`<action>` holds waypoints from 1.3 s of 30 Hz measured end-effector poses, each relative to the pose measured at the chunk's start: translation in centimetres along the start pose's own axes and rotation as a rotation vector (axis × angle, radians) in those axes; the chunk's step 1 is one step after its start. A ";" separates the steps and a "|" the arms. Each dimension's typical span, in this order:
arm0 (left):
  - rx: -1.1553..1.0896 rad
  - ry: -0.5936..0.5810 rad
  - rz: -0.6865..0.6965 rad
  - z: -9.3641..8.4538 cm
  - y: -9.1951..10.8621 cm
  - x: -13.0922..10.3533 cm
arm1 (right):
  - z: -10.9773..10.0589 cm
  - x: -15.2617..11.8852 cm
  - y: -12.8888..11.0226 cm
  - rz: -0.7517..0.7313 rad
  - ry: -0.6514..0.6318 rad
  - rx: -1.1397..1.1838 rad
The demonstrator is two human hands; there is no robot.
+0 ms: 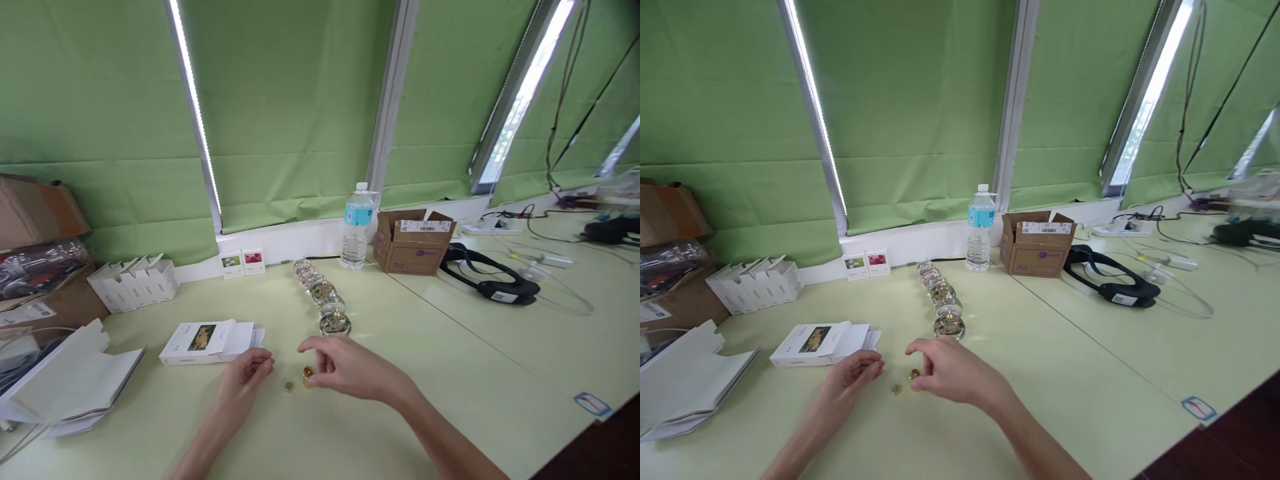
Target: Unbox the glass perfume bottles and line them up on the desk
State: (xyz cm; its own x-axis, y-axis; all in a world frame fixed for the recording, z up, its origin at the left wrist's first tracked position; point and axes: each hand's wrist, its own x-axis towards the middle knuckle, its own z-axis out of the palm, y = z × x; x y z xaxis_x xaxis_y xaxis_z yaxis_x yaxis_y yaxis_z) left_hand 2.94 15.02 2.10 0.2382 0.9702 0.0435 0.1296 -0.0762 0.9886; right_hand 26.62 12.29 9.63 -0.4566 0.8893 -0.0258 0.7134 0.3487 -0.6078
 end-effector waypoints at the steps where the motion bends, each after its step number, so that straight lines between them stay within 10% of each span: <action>1: 0.013 -0.001 -0.003 0.0 0.1 0.0 | 0.6 0.1 -0.4 -0.019 0.002 -0.038; 19: 0.089 -0.002 0.034 0.0 -0.1 0.0 | 0.7 0.4 0.8 0.077 0.275 -0.510; 29: 0.093 -0.020 0.082 -0.1 -0.2 -0.1 | 6.0 0.9 -1.7 -0.197 0.062 -0.487; 39: 0.101 -0.016 0.065 -0.1 -0.8 0.1 | 3.0 0.3 0.4 0.052 0.051 -0.471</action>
State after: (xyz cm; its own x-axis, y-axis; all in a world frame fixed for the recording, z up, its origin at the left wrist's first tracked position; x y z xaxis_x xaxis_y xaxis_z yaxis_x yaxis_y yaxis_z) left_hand 2.72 15.19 1.34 0.2649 0.9587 0.1036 0.2091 -0.1620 0.9644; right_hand 25.17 11.83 7.00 -0.3956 0.9184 -0.0005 0.9034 0.3890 -0.1804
